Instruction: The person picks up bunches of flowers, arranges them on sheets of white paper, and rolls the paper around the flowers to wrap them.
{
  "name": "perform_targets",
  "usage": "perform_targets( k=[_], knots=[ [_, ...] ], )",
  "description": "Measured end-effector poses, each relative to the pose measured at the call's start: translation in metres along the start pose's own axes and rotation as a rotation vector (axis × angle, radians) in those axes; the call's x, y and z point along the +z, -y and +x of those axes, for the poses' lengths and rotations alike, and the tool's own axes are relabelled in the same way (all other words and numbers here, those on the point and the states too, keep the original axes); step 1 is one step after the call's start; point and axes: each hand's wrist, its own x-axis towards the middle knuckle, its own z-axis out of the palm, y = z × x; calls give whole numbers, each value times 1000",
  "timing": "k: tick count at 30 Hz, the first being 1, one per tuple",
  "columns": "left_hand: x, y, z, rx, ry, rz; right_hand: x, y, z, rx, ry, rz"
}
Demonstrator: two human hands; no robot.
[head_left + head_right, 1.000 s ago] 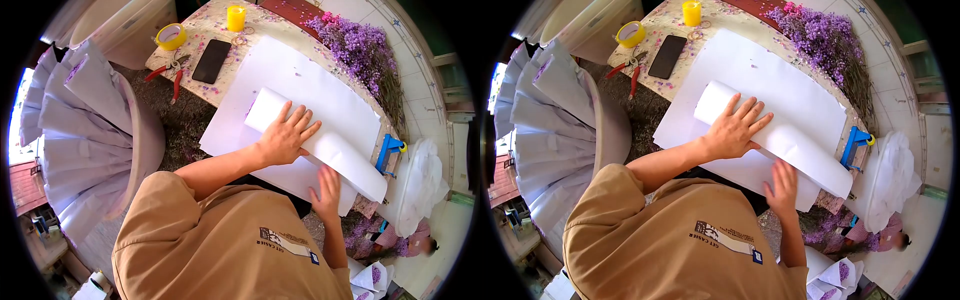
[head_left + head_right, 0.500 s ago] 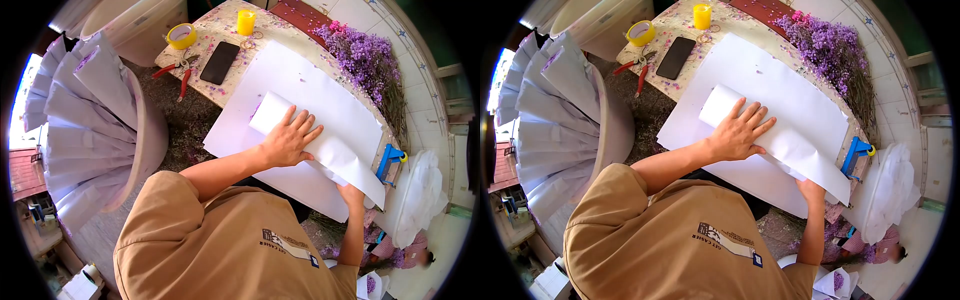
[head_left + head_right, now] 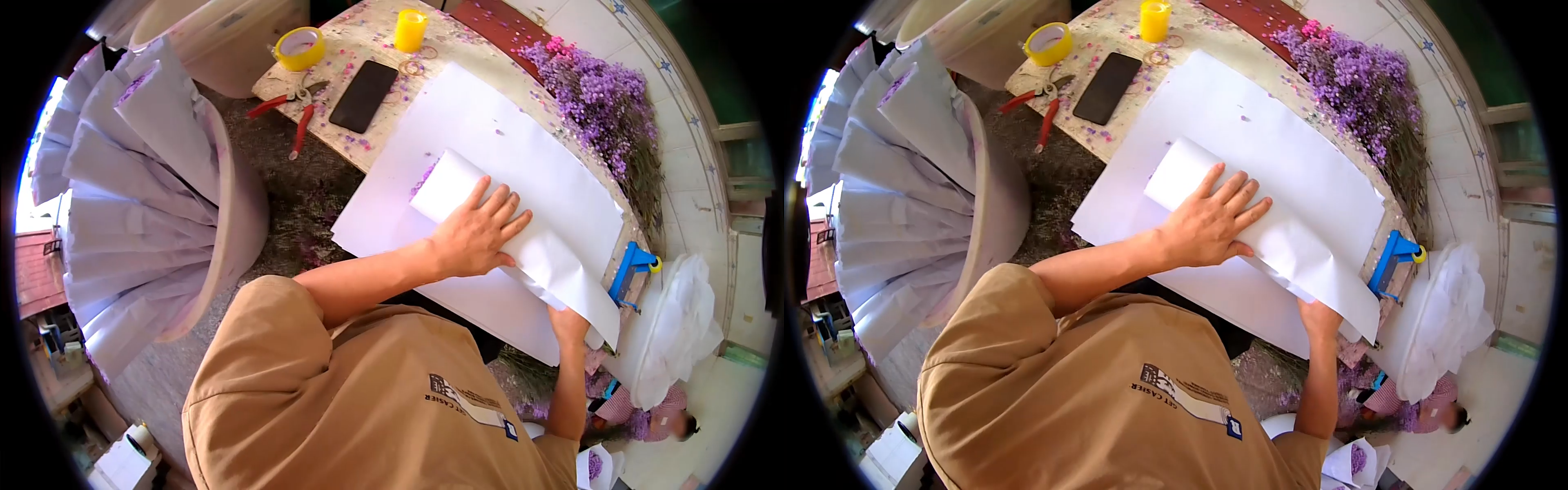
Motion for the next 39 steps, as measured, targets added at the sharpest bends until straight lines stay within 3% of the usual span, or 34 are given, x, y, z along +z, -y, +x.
perform_targets(
  k=[4, 6, 8, 11, 16, 17, 19, 21, 24, 28, 31, 33, 35, 37, 39],
  knots=[
    [32, 3, -4, 6, -107, -156, 15, -12, -1, 75, 84, 107],
    [24, 2, -3, 3, -24, -165, 9, 3, 6, 102, 142, 236],
    [15, 3, -1, 21, -18, -117, 3, 5, 0, -31, 32, 96],
    [13, 4, -2, 31, -5, -137, -15, 1, -5, 13, 79, -32],
    [17, 4, -1, 24, -23, -118, -79, 46, -14, -118, 383, -146],
    [19, 4, 0, 30, -51, -110, -87, 55, -12, -129, 384, -146],
    [23, 4, 2, 37, -82, -98, -101, 73, -2, -38, 266, 449],
    [23, 4, 2, 39, -94, -100, -78, 65, 31, -191, 82, 355],
    [17, 2, 5, 27, 19, -90, -29, 57, 50, -116, 97, 197],
    [27, -1, 7, -9, -25, -228, -9, 7, 47, -166, 87, 383],
    [6, -10, 10, -2, 17, -122, -36, -27, 49, 93, -49, 736],
    [-2, -14, 23, 10, 47, -65, -46, -78, 43, 368, -320, 1013],
    [-7, -17, 25, 27, 87, 6, -73, -122, 34, 564, -659, 1095],
    [-11, -20, 26, 69, 100, 104, -73, -200, 21, 753, -883, 838],
    [-13, -26, 29, 91, 112, 130, -71, -241, 15, 841, -868, 782]
  ],
)
